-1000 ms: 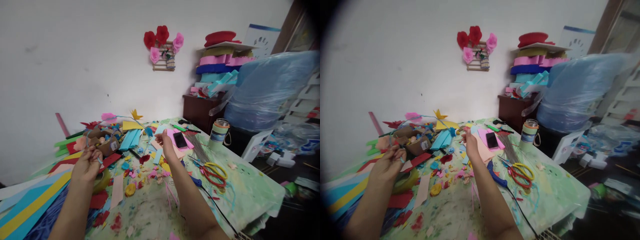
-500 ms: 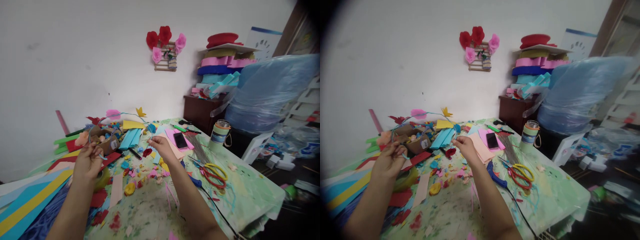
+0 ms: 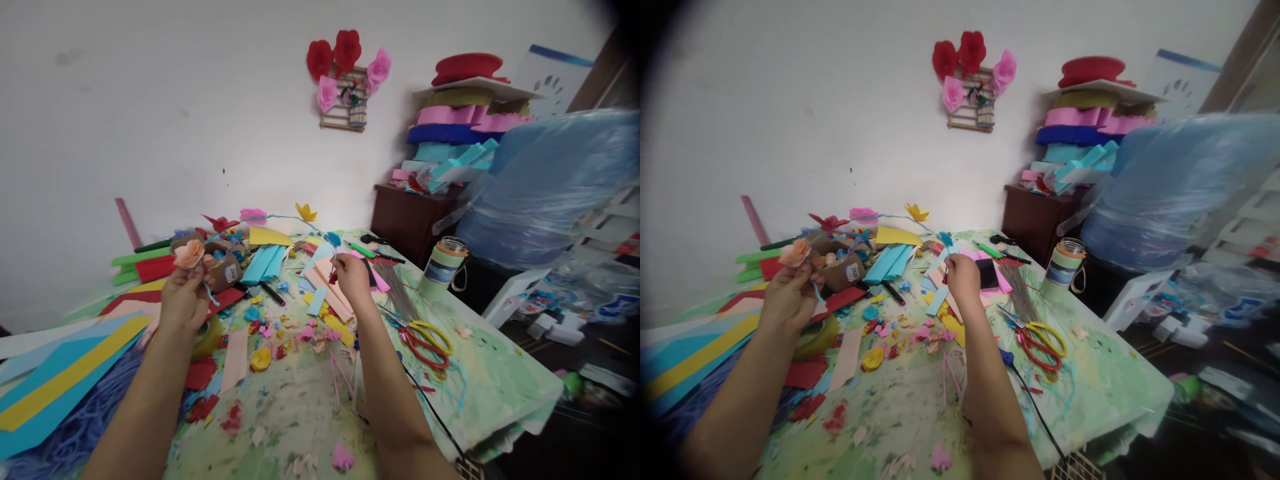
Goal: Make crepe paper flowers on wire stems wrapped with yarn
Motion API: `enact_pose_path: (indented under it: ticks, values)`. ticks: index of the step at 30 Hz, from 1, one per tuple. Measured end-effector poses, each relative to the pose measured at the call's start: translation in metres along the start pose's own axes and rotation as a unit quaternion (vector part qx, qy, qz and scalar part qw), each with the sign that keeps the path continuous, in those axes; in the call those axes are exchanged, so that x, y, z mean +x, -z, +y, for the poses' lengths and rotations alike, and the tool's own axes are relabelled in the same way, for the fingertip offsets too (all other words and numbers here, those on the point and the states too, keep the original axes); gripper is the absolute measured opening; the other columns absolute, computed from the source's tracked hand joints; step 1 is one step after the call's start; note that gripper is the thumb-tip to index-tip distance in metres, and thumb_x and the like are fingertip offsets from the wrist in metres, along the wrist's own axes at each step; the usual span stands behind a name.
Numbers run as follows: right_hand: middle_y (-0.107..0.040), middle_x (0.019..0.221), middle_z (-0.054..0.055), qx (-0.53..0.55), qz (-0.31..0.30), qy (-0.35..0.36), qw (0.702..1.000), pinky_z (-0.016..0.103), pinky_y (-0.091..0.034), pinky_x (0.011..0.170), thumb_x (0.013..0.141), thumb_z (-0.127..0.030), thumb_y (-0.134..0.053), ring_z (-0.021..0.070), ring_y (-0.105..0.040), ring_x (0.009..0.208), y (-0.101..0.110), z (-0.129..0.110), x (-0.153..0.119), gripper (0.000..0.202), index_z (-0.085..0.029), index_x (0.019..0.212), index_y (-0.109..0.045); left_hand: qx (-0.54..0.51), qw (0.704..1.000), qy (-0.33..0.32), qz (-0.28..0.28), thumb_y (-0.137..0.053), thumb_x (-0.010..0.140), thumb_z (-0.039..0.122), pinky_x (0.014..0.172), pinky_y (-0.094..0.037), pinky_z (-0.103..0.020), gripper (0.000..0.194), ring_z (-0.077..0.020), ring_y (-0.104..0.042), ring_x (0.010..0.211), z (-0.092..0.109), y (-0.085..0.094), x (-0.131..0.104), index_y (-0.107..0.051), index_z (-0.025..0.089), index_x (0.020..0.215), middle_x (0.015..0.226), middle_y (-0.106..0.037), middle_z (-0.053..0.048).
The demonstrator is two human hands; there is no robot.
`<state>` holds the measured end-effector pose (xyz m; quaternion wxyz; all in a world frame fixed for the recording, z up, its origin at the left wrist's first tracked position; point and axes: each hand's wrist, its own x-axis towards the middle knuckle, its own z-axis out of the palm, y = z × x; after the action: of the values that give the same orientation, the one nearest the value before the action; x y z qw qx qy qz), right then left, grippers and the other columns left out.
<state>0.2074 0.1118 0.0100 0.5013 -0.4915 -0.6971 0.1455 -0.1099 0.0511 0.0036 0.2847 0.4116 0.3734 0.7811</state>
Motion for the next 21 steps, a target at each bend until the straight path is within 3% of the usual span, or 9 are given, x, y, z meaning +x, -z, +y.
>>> enact_pose_path:
  ticks: [5,11,16,21]
  values:
    - [-0.06,0.059,0.002,-0.037,-0.01,0.0,0.999,0.025,-0.028,0.06,0.085,-0.019,-0.05,0.0154,-0.052,0.06,0.001,0.002,0.001,0.025,-0.019,0.06,-0.053,-0.063,0.996,0.052,0.038,-0.08,0.068,0.02,0.053,-0.047,-0.015,0.024,-0.0052,-0.055,0.056,-0.003,-0.006,0.0,-0.06,0.015,0.081,0.074,-0.069,-0.001]
    - [-0.063,0.063,0.002,-0.054,-0.021,-0.001,0.998,0.023,-0.032,0.06,0.087,-0.022,-0.049,0.0151,-0.057,0.064,-0.002,0.003,0.001,0.025,-0.019,0.064,-0.057,-0.102,0.981,0.153,0.068,-0.064,0.083,0.007,0.054,-0.052,-0.019,0.006,-0.0099,-0.061,0.058,-0.012,-0.009,-0.001,-0.061,0.012,0.081,0.064,-0.065,-0.002]
    - [-0.062,0.064,0.0,-0.059,-0.029,-0.002,0.998,0.022,-0.031,0.059,0.088,-0.021,-0.049,0.0142,-0.057,0.064,-0.008,0.006,0.001,0.024,-0.019,0.065,-0.057,-0.134,0.96,0.238,0.065,-0.049,0.091,0.007,0.059,-0.055,-0.021,0.016,-0.0094,-0.062,0.061,-0.023,-0.014,-0.006,-0.06,0.011,0.082,0.07,-0.066,-0.004]
    - [-0.06,0.063,0.0,-0.068,-0.029,-0.011,0.997,0.022,-0.027,0.056,0.088,-0.022,-0.049,0.0137,-0.055,0.062,-0.011,0.007,0.001,0.025,-0.019,0.065,-0.056,-0.151,0.945,0.286,0.053,-0.042,0.094,0.009,0.061,-0.059,-0.03,0.024,-0.0129,-0.064,0.061,-0.026,-0.02,-0.013,-0.059,0.013,0.077,0.067,-0.063,-0.003]
